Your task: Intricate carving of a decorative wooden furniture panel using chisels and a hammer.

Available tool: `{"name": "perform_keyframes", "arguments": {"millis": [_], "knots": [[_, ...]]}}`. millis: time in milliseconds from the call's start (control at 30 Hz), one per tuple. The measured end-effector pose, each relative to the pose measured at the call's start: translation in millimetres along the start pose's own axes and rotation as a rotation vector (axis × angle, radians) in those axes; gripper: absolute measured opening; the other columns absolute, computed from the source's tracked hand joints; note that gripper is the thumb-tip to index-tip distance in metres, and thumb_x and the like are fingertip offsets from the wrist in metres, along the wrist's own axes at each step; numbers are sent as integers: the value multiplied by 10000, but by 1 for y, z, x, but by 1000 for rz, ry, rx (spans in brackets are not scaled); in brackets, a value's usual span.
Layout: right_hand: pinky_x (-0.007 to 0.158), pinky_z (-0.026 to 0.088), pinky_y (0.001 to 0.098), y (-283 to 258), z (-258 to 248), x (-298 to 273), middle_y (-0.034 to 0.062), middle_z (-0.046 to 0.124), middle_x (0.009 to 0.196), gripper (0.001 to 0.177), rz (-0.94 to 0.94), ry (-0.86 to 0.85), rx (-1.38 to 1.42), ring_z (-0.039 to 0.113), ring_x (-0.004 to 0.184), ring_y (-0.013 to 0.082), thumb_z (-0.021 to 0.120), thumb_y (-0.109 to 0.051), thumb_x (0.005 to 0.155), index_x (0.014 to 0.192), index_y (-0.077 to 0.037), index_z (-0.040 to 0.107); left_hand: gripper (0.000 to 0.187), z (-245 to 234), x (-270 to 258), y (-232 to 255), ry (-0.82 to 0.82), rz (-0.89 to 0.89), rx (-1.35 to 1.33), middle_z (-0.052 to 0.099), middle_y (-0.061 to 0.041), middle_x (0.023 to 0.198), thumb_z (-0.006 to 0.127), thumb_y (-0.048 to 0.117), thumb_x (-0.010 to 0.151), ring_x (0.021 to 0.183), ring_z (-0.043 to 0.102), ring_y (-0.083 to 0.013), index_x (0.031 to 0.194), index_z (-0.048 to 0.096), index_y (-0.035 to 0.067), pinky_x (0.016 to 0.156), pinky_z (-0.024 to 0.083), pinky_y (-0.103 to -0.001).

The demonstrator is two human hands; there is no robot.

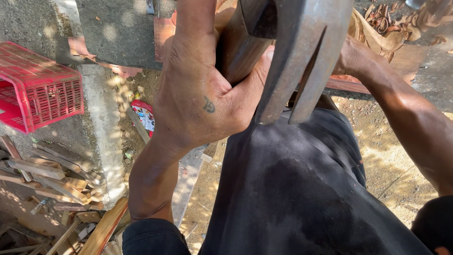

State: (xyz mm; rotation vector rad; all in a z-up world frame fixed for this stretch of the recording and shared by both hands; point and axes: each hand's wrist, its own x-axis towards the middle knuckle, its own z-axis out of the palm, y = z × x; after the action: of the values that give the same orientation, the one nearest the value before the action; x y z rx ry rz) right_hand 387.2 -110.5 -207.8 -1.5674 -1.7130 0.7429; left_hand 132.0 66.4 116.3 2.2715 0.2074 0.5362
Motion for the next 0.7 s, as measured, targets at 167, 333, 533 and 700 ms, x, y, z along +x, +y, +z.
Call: {"name": "perform_keyframes", "arguments": {"millis": [167,333,533,700], "knots": [[939,544,447,-25,-5,-5,165,714,1144,422,84,-18,14,669,1125,310,800,-215,878,1254,-43,712,510,0,-5,-6,-19,-83,-108,701,-67,1192,630,24,1090,1004,743,-167,1461,291,103,855,592,-288],[827,565,423,-81,-17,10,151,734,1074,437,237,-83,74,692,994,271,835,-220,801,1199,-69,741,532,-7,1,-3,-23,-49,-48,697,-77,1154,677,29,1087,1009,770,-179,1470,311,82,848,582,-293],[756,585,388,-93,-23,15,139,742,992,347,185,-19,215,708,896,230,765,-207,878,1184,-56,704,434,-44,33,15,-94,-74,-164,704,-68,1271,625,68,1070,1068,790,-129,1444,403,57,885,621,-278],[679,579,401,-122,-28,33,148,693,837,309,451,-182,-55,671,703,264,612,-227,1003,1254,-49,632,548,4,29,-17,-142,62,52,717,-83,1121,642,65,1028,905,762,-174,1504,375,108,771,603,-308]]}}
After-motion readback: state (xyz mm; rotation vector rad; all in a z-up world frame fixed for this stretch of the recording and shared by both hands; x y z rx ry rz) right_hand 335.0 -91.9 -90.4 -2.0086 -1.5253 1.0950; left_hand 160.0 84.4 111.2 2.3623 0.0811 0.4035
